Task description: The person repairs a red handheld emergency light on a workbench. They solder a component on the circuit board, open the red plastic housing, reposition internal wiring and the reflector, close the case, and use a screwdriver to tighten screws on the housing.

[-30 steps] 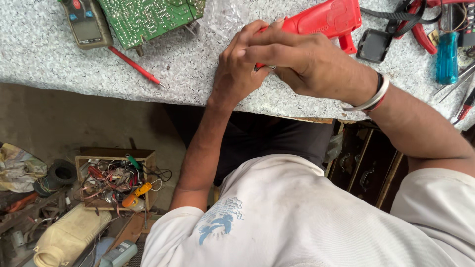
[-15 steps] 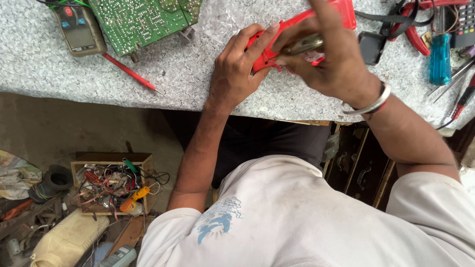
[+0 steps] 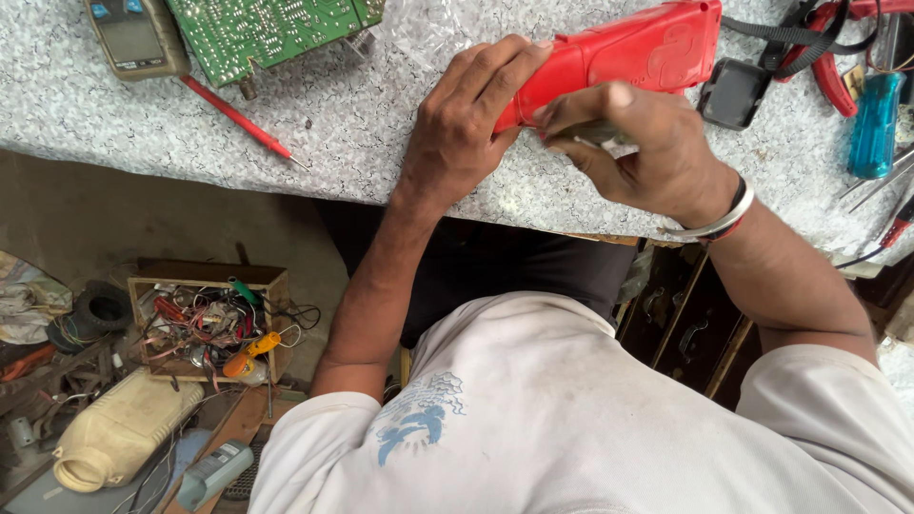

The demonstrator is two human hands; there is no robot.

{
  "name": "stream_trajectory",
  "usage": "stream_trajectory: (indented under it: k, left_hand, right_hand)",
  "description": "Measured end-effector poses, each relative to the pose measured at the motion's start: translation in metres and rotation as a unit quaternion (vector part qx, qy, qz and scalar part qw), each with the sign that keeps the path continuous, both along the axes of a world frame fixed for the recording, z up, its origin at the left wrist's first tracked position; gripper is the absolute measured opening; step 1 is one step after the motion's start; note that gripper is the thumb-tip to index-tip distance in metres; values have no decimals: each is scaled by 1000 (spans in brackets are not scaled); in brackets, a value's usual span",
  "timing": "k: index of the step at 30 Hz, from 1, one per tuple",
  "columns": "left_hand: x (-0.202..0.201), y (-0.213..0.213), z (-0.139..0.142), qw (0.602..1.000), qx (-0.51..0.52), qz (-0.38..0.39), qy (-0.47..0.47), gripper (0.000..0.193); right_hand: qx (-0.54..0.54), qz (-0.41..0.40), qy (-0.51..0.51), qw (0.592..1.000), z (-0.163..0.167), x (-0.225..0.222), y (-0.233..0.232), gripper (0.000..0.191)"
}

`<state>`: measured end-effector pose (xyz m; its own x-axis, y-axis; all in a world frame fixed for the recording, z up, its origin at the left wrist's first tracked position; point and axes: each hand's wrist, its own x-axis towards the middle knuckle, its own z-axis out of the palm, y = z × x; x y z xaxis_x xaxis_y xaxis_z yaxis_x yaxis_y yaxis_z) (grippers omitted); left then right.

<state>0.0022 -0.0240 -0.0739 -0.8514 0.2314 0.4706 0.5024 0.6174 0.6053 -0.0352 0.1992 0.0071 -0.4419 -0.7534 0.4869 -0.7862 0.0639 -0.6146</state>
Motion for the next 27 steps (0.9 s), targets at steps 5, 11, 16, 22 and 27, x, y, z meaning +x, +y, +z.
stream_trajectory:
  k: [5,11,16,22,27]
  left_hand:
    - [2,1,-2,1000,5,1,-15,83]
    - [0,6,-6,1000,12,3,-14,86]
    - [2,5,-6,1000,7,8,-16,84]
    - [5,4,-3,1000,2,15,-19,76]
    - [12,5,5,999,13,26,-11,76]
  right_hand:
    - [18,8,36,999,-5,-1,-1,104]
    - [51,40,37,997,5,-2,-1,93]
    - [116,38,-7,993,18,-6,5,74]
    - [160,43,82,983,26,-4,-4,67]
    - [190,9,124,974,33,4,-9,63]
